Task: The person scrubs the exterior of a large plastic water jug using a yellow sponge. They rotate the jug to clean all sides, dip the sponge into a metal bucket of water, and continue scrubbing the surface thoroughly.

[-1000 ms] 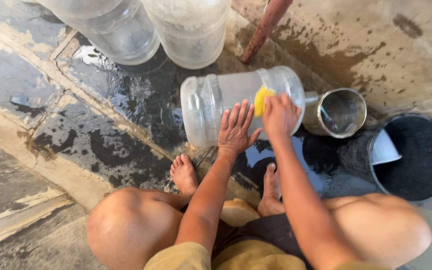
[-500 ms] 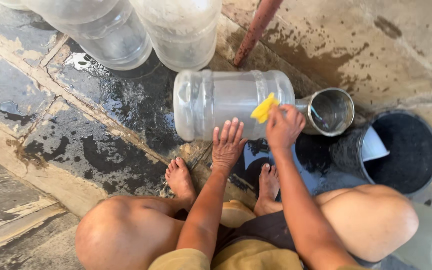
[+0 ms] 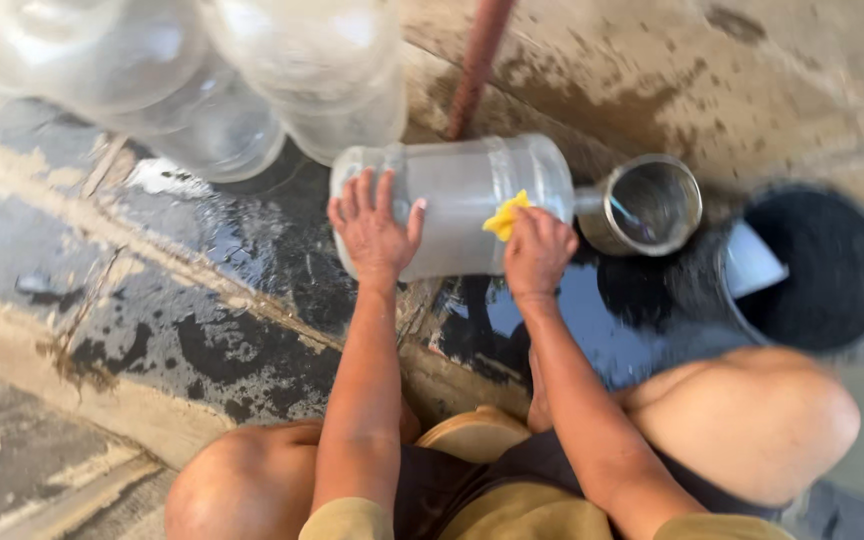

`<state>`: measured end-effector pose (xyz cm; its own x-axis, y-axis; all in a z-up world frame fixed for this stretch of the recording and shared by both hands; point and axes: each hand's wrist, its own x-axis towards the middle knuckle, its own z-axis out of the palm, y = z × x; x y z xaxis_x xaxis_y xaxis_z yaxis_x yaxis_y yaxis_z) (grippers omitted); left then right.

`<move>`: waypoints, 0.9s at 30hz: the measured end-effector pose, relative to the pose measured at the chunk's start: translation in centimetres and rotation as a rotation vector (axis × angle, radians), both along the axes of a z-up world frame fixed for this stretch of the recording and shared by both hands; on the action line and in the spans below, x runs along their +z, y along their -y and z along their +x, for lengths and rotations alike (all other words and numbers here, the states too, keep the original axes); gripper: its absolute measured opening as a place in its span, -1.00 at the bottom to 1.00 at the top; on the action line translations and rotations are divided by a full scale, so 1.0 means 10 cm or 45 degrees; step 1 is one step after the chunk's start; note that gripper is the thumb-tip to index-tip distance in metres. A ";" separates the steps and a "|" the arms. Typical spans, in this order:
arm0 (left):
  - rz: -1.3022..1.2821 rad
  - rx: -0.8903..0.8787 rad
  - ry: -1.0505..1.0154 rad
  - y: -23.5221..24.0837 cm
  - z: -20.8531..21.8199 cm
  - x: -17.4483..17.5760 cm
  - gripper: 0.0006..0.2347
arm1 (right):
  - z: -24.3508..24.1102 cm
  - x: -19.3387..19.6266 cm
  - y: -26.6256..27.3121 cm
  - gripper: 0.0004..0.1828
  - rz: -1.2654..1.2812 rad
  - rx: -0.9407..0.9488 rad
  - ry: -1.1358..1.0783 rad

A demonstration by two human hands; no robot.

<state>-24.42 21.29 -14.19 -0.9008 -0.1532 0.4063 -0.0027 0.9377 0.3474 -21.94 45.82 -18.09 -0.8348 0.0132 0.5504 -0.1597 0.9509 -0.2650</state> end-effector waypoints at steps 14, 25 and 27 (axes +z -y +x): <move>-0.098 0.075 0.006 -0.12 0.23 -0.15 -0.45 | -0.21 -0.85 -0.91 -0.76 -0.877 -0.321 0.466; -0.125 0.106 -0.195 -0.25 0.69 -0.42 -0.42 | -0.52 -0.21 0.32 -0.36 0.006 0.272 0.151; -0.106 0.151 -0.162 -0.30 0.74 -0.47 -0.44 | -0.24 -0.02 0.71 -0.28 0.036 0.689 0.276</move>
